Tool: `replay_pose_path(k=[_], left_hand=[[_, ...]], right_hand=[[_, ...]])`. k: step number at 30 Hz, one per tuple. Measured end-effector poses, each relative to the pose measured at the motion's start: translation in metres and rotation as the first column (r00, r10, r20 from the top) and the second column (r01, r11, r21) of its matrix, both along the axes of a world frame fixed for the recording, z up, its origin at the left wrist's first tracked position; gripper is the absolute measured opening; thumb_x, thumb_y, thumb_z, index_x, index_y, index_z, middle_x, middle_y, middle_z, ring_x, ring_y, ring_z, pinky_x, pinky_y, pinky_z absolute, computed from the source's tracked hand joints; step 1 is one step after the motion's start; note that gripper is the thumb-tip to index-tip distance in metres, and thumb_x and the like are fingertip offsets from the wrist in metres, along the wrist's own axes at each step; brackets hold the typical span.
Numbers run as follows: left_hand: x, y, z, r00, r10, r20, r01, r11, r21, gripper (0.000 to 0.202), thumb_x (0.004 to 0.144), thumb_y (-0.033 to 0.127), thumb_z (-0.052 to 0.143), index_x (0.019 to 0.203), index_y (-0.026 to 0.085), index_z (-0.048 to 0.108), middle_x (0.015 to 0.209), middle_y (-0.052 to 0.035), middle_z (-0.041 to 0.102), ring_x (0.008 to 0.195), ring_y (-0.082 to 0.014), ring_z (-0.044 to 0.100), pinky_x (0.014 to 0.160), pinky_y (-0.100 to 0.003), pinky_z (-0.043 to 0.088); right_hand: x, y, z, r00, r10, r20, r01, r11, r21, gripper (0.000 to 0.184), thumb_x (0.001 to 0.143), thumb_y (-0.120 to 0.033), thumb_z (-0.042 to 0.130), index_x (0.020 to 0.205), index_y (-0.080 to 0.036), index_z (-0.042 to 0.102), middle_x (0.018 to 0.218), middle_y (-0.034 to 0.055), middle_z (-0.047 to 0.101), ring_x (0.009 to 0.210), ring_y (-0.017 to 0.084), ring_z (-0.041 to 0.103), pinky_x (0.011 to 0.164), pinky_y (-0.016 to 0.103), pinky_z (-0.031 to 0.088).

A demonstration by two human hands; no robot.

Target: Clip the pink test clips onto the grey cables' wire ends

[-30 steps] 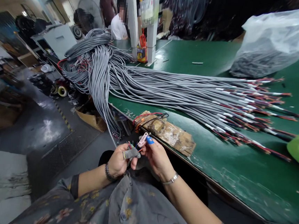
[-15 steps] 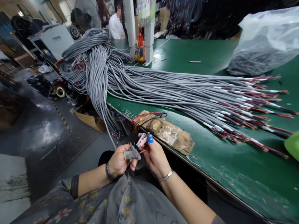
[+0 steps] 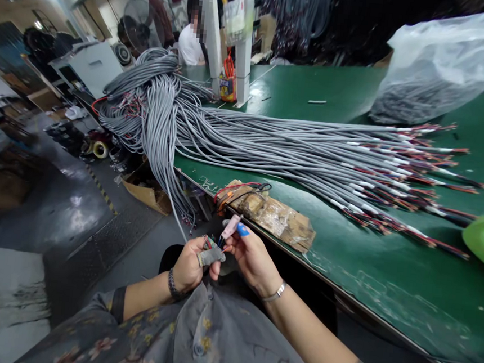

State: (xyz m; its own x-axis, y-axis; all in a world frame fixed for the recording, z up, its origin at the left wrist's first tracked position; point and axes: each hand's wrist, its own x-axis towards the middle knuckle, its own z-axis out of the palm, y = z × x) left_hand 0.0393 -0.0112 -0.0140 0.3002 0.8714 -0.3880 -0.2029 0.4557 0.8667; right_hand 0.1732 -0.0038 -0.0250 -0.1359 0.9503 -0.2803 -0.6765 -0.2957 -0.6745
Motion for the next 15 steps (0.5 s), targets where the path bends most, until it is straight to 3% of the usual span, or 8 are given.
replay_pose_path(k=[5,15], left_hand=[[0.0026,0.0027,0.0017,0.998,0.066,0.005,-0.066,0.998,-0.004,0.040,0.052,0.048,0.076,0.060,0.014,0.058,0.041,0.0008,0.055,0.030,-0.0074,0.042,0.034,-0.020,0.032],[0.0067,0.0062,0.0031,0.998,0.054,-0.013,-0.054,0.998,-0.031,0.037,0.052,0.046,0.075,0.058,0.014,0.057,0.041,0.0007,0.054,0.031,-0.0073,0.042,0.034,-0.020,0.033]], right_hand=[[-0.0028,-0.0005,0.0010,0.998,-0.025,0.054,0.023,1.000,0.021,0.038,0.065,-0.055,0.075,0.070,-0.019,0.065,0.064,0.0002,0.059,0.057,0.013,0.049,0.056,0.027,0.041],[0.0005,0.0036,-0.0016,0.992,0.005,0.123,0.000,0.999,-0.040,0.043,0.066,-0.061,0.070,0.068,-0.018,0.063,0.059,0.0004,0.057,0.054,0.013,0.049,0.050,0.026,0.042]])
